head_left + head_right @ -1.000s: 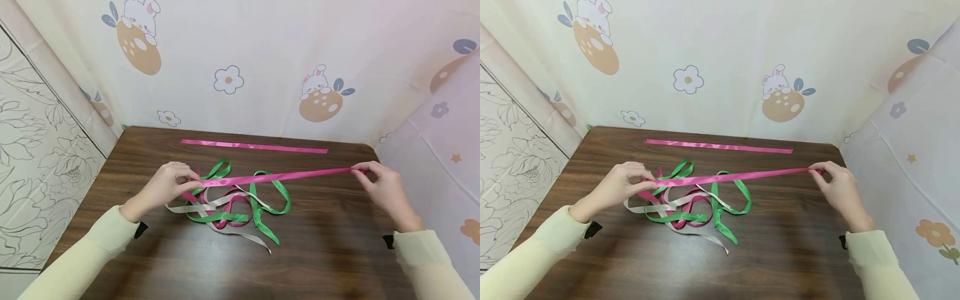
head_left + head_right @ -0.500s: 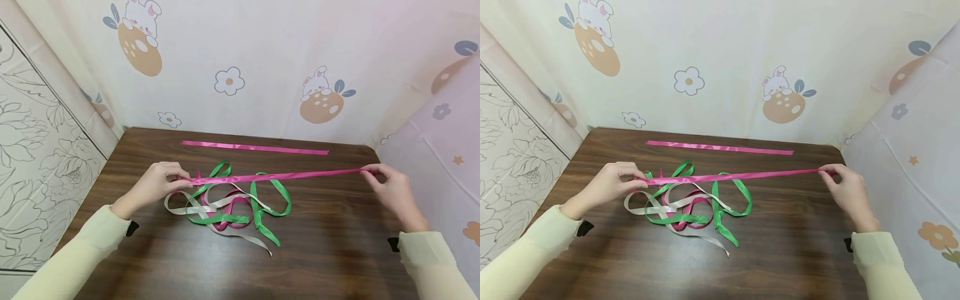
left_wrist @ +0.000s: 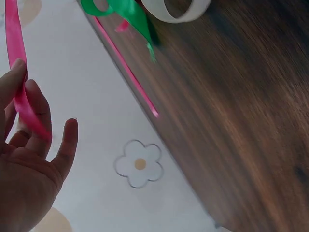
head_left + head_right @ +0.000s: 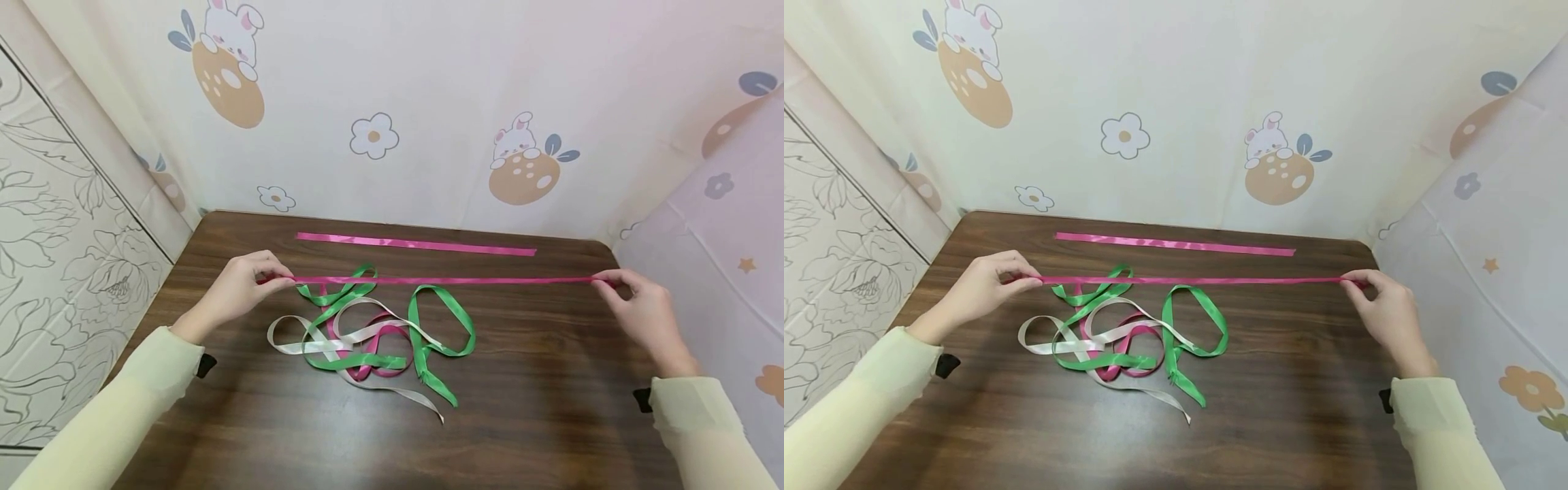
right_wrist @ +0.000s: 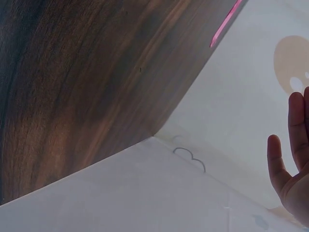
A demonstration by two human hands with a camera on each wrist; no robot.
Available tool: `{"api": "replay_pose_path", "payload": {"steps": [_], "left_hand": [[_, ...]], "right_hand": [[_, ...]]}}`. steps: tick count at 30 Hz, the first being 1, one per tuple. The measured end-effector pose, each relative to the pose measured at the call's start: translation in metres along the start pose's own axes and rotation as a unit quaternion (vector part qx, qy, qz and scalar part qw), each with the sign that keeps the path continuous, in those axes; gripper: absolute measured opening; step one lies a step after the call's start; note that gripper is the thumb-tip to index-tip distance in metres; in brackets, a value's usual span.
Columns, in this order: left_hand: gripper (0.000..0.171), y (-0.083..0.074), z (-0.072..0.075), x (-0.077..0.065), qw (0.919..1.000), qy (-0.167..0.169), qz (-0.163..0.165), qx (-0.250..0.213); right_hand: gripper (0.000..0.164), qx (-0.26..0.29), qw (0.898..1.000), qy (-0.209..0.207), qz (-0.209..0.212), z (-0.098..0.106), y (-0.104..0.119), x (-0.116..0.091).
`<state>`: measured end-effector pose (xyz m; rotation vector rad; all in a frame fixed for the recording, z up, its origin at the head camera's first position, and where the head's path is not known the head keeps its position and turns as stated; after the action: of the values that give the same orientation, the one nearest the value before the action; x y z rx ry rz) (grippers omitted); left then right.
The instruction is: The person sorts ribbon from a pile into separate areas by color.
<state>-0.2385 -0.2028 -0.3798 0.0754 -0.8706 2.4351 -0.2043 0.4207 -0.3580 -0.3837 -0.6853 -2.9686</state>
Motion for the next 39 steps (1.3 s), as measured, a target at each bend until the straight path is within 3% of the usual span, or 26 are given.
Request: {"api": "replay_pose_path", "payload": {"steps": [7,12,24,39], "left_hand": [[0.006,0.028,0.005,0.005,0.9970,0.014,0.074,-0.015],[0.013,0.046,0.007,0.009,0.9914,0.015,0.120,-0.049],[0.027,0.074,0.005,0.030,0.9838,0.004,0.170,-0.057],[0.034,0.109,-0.015,0.062,0.9716,-0.018,0.229,-0.056]], "right_hand": [[0.014,-0.002,1.000,0.002,-0.021,-0.003,-0.010,0.005],[0.016,0.000,0.999,0.011,-0.031,-0.009,-0.017,0.011],[0.023,0.006,0.997,0.047,-0.055,-0.024,-0.027,0.028],[0.035,0.023,0.988,0.097,-0.116,-0.065,-0.048,0.057]]}}
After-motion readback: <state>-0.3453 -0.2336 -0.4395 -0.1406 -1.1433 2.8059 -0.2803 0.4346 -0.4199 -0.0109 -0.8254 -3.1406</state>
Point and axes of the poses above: each hand's wrist, its own x-axis towards the middle knuckle, its own z-axis out of the back of the hand, y = z × x, the point moved 6 cm from there along x, towards the middle knuckle, and after that the axes turned 9 degrees about y, right-handed, at the moved point
